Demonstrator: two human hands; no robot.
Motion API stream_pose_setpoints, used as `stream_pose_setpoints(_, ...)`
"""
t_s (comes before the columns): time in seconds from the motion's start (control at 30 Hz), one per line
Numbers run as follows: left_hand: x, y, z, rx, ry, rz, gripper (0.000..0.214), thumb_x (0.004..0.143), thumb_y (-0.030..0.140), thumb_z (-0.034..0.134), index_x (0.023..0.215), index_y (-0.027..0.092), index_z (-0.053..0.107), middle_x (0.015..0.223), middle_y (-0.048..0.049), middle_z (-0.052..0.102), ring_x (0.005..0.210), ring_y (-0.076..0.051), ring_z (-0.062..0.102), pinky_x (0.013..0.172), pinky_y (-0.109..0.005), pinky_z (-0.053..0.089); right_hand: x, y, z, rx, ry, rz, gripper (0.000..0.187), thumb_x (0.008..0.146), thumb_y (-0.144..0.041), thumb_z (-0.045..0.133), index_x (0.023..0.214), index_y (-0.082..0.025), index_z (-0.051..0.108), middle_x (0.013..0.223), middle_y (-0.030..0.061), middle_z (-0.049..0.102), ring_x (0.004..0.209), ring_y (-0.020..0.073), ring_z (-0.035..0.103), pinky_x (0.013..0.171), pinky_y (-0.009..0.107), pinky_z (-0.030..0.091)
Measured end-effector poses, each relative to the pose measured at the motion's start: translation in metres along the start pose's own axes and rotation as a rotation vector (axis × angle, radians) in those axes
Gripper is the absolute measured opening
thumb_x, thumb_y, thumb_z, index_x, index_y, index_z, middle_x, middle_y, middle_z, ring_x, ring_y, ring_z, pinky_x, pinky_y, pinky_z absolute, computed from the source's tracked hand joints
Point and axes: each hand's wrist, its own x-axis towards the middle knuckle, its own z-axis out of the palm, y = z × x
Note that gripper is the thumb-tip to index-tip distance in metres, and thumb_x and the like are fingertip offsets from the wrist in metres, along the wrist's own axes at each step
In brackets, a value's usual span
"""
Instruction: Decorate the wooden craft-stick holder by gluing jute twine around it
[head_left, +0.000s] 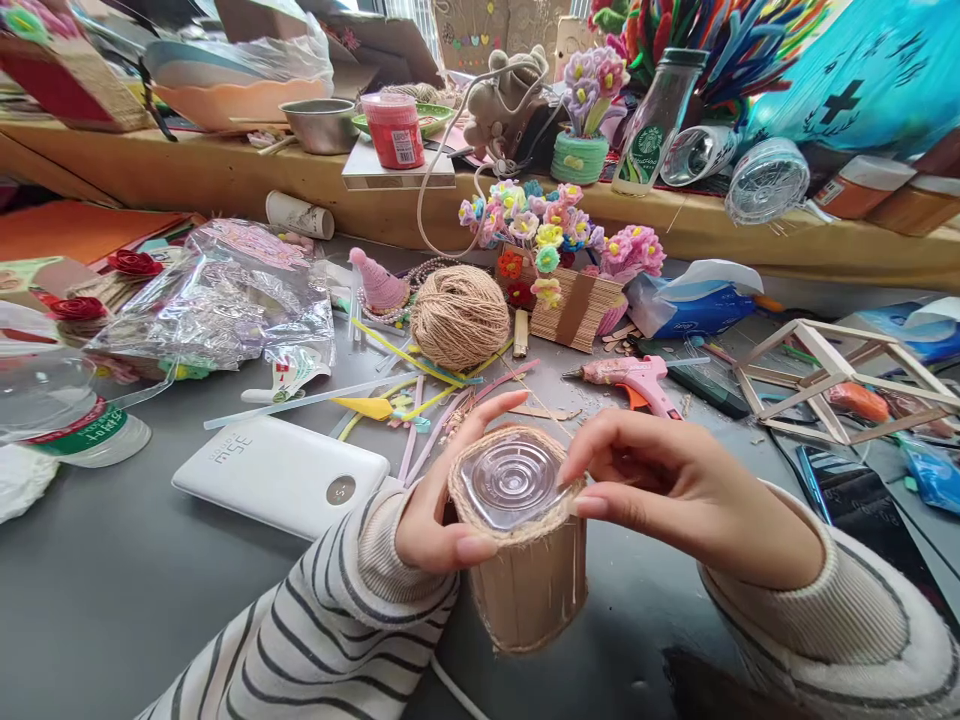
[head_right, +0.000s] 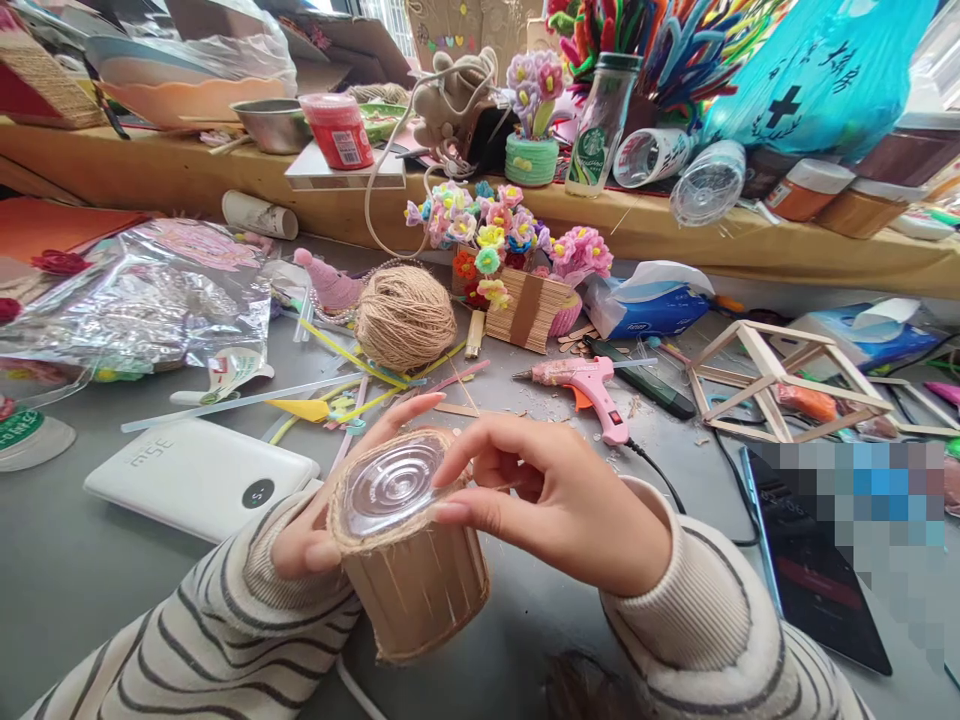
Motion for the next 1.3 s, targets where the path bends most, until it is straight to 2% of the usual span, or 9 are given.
stream_pose_setpoints(0.2, 0.000, -0.001, -0.005, -0.017, -0.038, -0.064, 0.089, 0.062, 0.047, 0.080, 0.136, 0.025, 0.037, 0.108, -0.0084, 0.067, 0.100, -0.029, 0.067, 0.088, -0.041, 0.048, 0.004, 0.003, -0.001, 0.094, -0.056, -0.005, 0.010, 0.082, -0.021, 0.070, 0.083, -0.015, 0.062, 0.062, -0.0074, 0.042, 0.053, 0.0054, 0.035, 0.046, 0.020, 0.027)
stream_pose_setpoints(0.6, 0.001, -0.002, -0.013, 0.102, -0.120, -0.028, 0.085, 0.068, 0.053, 0.075, 0.141, 0.028, 0.036, 0.106, -0.0108, 0.070, 0.105, -0.034, 0.068, 0.092, -0.050, 0.050, 0.006, 0.007, 0.001, 0.167, -0.074, 0.032, 0.016, 0.083, -0.029, 0.071, 0.081, -0.016, 0.061, 0.062, -0.0059, 0.046, 0.055, 0.0068, 0.036, 0.050, 0.021, 0.028)
stream_pose_setpoints(0.8, 0.001, -0.003, -0.010, 0.124, -0.097, 0.018, 0.083, 0.069, 0.053, 0.074, 0.140, 0.028, 0.039, 0.106, -0.0109, 0.067, 0.098, -0.031, 0.069, 0.085, -0.046, 0.054, 0.007, 0.009, -0.001, 0.173, -0.094, 0.036, 0.024, 0.082, -0.038, 0.070, 0.080, -0.016, 0.061, 0.061, -0.0059, 0.044, 0.054, 0.0069, 0.035, 0.049, 0.022, 0.027)
stream_pose_setpoints(0.93, 0.000, -0.007, -0.006, 0.225, 0.013, 0.149, 0.081, 0.071, 0.048, 0.073, 0.141, 0.028, 0.038, 0.113, -0.0105, 0.065, 0.105, -0.030, 0.066, 0.093, -0.047, 0.051, 0.009, 0.014, -0.007, 0.102, -0.028, 0.034, 0.024, 0.082, -0.038, 0.070, 0.087, -0.017, 0.062, 0.058, -0.0073, 0.041, 0.051, 0.0071, 0.035, 0.047, 0.022, 0.027)
stream_pose_setpoints(1.1, -0.001, -0.013, -0.009, 0.556, 0.256, 0.379, 0.089, 0.064, 0.032, 0.079, 0.142, 0.034, 0.035, 0.123, -0.0066, 0.060, 0.114, -0.028, 0.061, 0.104, -0.046, 0.045, 0.010, 0.018, -0.017, 0.055, 0.216, -0.020, 0.033, 0.082, -0.032, 0.070, 0.108, -0.020, 0.054, 0.064, -0.0058, 0.052, 0.055, 0.0084, 0.047, 0.048, 0.019, 0.037)
stream_pose_setpoints(1.17, -0.002, -0.015, -0.009, 0.644, 0.309, 0.430, 0.093, 0.062, 0.029, 0.080, 0.143, 0.033, 0.034, 0.124, -0.0071, 0.058, 0.113, -0.028, 0.061, 0.103, -0.046, 0.046, 0.010, 0.017, -0.019, 0.003, 0.241, -0.021, 0.029, 0.081, -0.030, 0.069, 0.105, -0.020, 0.056, 0.065, -0.0047, 0.055, 0.055, 0.0086, 0.049, 0.048, 0.018, 0.039)
stream_pose_setpoints(1.23, -0.002, -0.016, -0.009, 0.684, 0.326, 0.453, 0.095, 0.062, 0.030, 0.080, 0.144, 0.031, 0.031, 0.124, -0.0084, 0.057, 0.111, -0.029, 0.061, 0.101, -0.048, 0.048, 0.009, 0.015, -0.020, -0.092, 0.208, 0.002, 0.019, 0.082, -0.031, 0.066, 0.095, -0.019, 0.061, 0.064, -0.0029, 0.057, 0.054, 0.0087, 0.049, 0.047, 0.019, 0.040)
stream_pose_setpoints(1.3, -0.002, -0.018, -0.008, 0.719, 0.351, 0.471, 0.095, 0.063, 0.029, 0.079, 0.145, 0.031, 0.030, 0.123, -0.0085, 0.058, 0.111, -0.030, 0.061, 0.101, -0.051, 0.048, 0.008, 0.012, -0.019, -0.215, 0.187, 0.010, 0.016, 0.083, -0.033, 0.064, 0.087, -0.018, 0.065, 0.066, -0.0003, 0.062, 0.054, 0.0093, 0.052, 0.047, 0.019, 0.042)
